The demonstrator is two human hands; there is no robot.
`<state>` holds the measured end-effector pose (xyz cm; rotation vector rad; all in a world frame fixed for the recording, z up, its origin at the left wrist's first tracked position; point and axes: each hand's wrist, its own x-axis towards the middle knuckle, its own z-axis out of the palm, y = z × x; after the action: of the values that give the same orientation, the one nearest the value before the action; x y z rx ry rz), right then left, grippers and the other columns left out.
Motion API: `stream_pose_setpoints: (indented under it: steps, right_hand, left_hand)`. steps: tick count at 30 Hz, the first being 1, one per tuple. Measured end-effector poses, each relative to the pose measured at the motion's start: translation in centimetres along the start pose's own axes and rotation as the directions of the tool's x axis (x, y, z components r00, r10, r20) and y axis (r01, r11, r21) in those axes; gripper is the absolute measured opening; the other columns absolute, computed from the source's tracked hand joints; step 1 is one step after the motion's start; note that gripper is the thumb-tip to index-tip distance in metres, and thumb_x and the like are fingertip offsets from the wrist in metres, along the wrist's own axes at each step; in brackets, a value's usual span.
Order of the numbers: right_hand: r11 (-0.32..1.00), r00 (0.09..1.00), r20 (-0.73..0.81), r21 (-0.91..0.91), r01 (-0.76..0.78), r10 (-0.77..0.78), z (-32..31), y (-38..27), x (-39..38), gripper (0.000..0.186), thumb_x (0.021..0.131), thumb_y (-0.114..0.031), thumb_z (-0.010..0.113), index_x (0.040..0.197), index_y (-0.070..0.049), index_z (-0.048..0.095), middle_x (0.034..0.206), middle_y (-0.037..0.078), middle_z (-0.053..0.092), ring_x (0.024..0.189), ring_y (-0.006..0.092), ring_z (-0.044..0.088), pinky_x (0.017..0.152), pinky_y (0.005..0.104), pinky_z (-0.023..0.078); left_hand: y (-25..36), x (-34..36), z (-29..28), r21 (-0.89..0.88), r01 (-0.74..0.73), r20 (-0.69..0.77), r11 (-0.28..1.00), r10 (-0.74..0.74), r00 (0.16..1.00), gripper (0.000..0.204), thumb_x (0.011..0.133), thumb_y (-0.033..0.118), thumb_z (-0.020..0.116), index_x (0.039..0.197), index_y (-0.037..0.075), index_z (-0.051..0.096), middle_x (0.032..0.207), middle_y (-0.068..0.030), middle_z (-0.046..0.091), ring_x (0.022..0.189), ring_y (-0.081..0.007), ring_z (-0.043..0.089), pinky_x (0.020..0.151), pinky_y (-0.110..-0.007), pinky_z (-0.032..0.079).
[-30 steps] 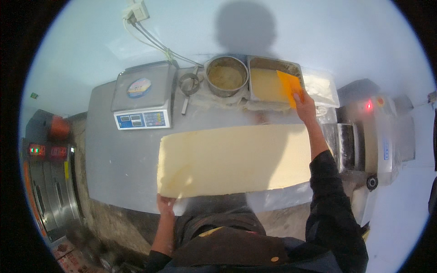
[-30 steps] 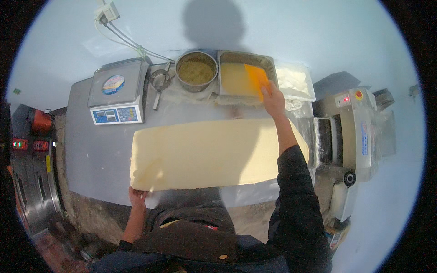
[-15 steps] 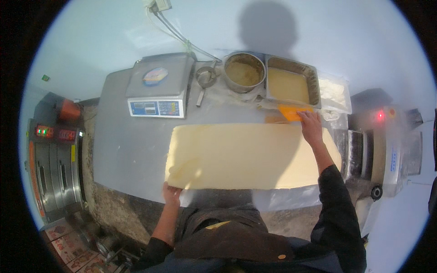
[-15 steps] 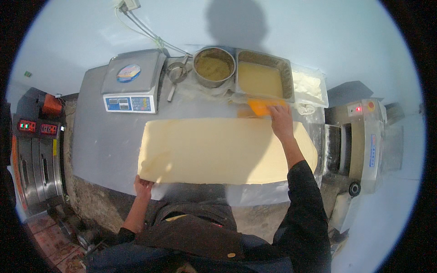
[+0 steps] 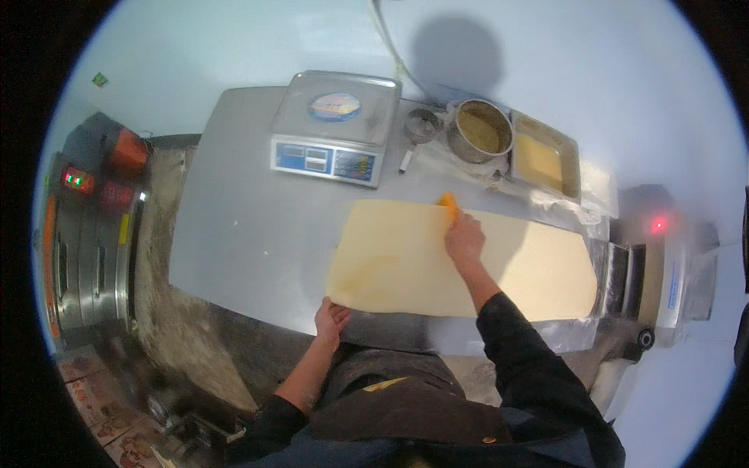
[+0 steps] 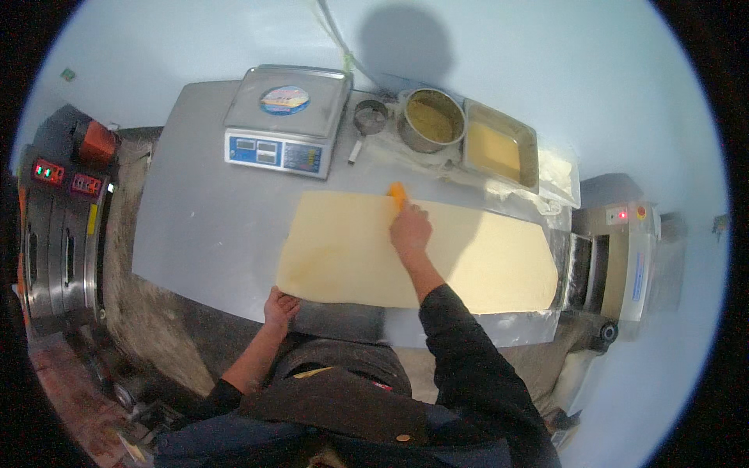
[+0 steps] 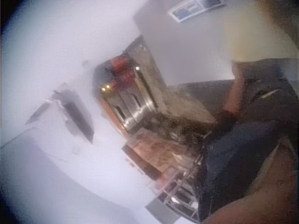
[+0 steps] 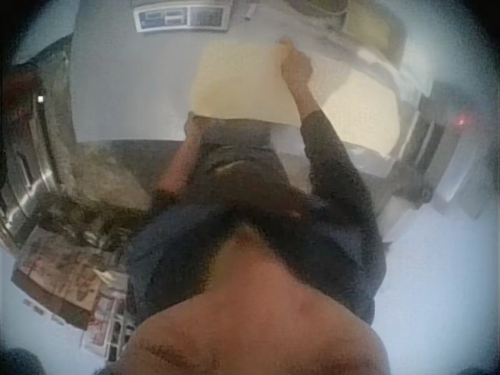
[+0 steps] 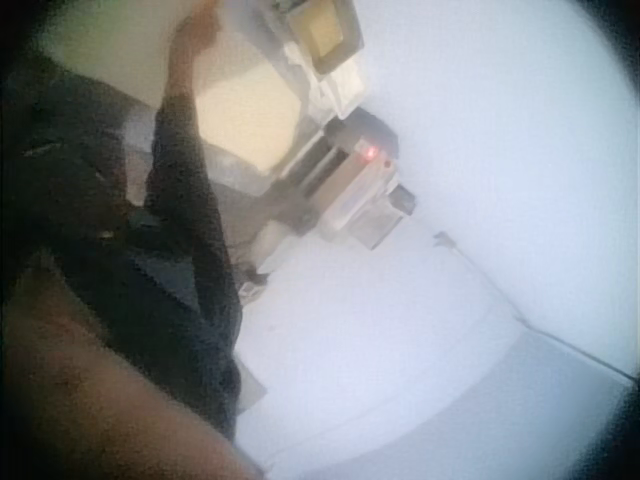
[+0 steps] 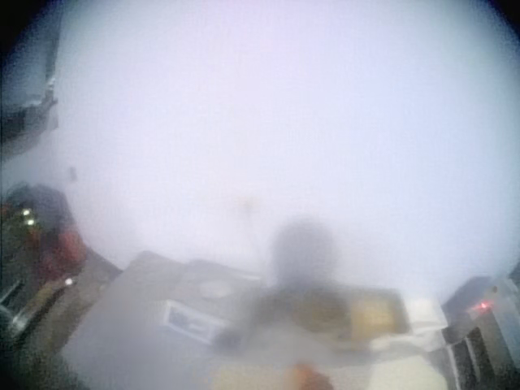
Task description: The person spreads a liquid on a large sheet of dough using an orange scraper, then retrieves a tray of baked buns from a commercial oven using an oven mitt and tongs. The buns are turned on the tray and the tray is returned to the oven.
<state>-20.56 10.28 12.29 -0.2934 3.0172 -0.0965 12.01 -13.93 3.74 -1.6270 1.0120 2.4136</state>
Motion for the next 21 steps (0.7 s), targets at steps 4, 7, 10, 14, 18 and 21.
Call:
stream_pose_setpoints:
  steps: [4, 7, 10, 14, 18, 21]
  right_hand:
    - [0.983, 0.983, -0.032, 0.028, 0.184, -0.183, 1.4, -9.3, -1.9, 0.037, 0.095, -0.017, 0.063, 0.130, -0.006, 0.064, 0.111, 0.014, 0.070, 0.105, 0.0335, 0.068, 0.083, 0.0470, 0.060]
    - [0.948, 0.948, 0.043, 0.055, 0.314, -0.316, 1.7, -14.0, -4.8, 0.036, 0.094, -0.015, 0.063, 0.129, -0.005, 0.064, 0.110, 0.014, 0.070, 0.104, 0.0334, 0.067, 0.081, 0.0472, 0.059]
    - [0.876, 0.870, 0.109, 0.052, 0.479, -0.481, 1.9, -15.0, -8.8, 0.038, 0.094, -0.014, 0.062, 0.130, -0.004, 0.064, 0.108, 0.015, 0.070, 0.104, 0.0341, 0.066, 0.083, 0.0472, 0.058]
    - [0.776, 0.765, 0.127, 0.113, 0.621, -0.631, 1.4, -14.4, -14.9, 0.043, 0.093, -0.013, 0.061, 0.135, -0.002, 0.064, 0.104, 0.015, 0.069, 0.102, 0.0351, 0.066, 0.086, 0.0459, 0.057]
    - [0.742, 0.725, 0.163, 0.180, 0.645, -0.669, 0.4, -14.0, -19.3, 0.041, 0.093, -0.013, 0.062, 0.132, -0.001, 0.066, 0.104, 0.016, 0.070, 0.101, 0.0348, 0.066, 0.086, 0.0460, 0.057]
    - [0.750, 0.733, 0.184, 0.272, 0.602, -0.655, 0.3, -14.2, -20.2, 0.041, 0.093, -0.013, 0.062, 0.132, 0.000, 0.067, 0.104, 0.016, 0.071, 0.104, 0.0359, 0.066, 0.088, 0.0472, 0.056]
  left_hand:
    - [0.2, -1.0, -0.3, -0.035, 0.055, 0.122, 0.998, -0.050, 0.991, 0.076, 0.109, 0.063, 0.043, 0.150, 0.000, 0.050, 0.145, -0.0190, 0.060, 0.136, -0.0327, 0.057, 0.115, -0.047, 0.045]
    - [-0.1, -0.8, -0.9, -0.143, 0.091, 0.184, 0.986, -0.064, 0.981, 0.083, 0.110, 0.064, 0.037, 0.158, -0.004, 0.041, 0.157, -0.0227, 0.051, 0.147, -0.0365, 0.048, 0.123, -0.050, 0.038]
    - [0.0, -0.8, -0.9, -0.288, 0.168, 0.224, 0.943, -0.104, 0.969, 0.087, 0.109, 0.066, 0.036, 0.158, -0.006, 0.039, 0.157, -0.0237, 0.049, 0.147, -0.0370, 0.046, 0.124, -0.051, 0.035]
    - [0.0, -1.1, -0.8, -0.381, 0.222, 0.267, 0.897, -0.123, 0.956, 0.096, 0.107, 0.071, 0.032, 0.162, -0.008, 0.032, 0.164, -0.0240, 0.040, 0.151, -0.0379, 0.041, 0.127, -0.053, 0.031]
    - [0.0, -1.8, 0.0, -0.404, 0.227, 0.277, 0.886, -0.117, 0.954, 0.101, 0.105, 0.077, 0.030, 0.162, -0.006, 0.031, 0.164, -0.0238, 0.040, 0.151, -0.0379, 0.041, 0.128, -0.053, 0.030]
    - [-0.3, -1.7, -0.1, -0.377, 0.205, 0.297, 0.903, -0.092, 0.950, 0.102, 0.104, 0.080, 0.026, 0.163, -0.003, 0.031, 0.164, -0.0235, 0.040, 0.151, -0.0383, 0.042, 0.128, -0.054, 0.028]
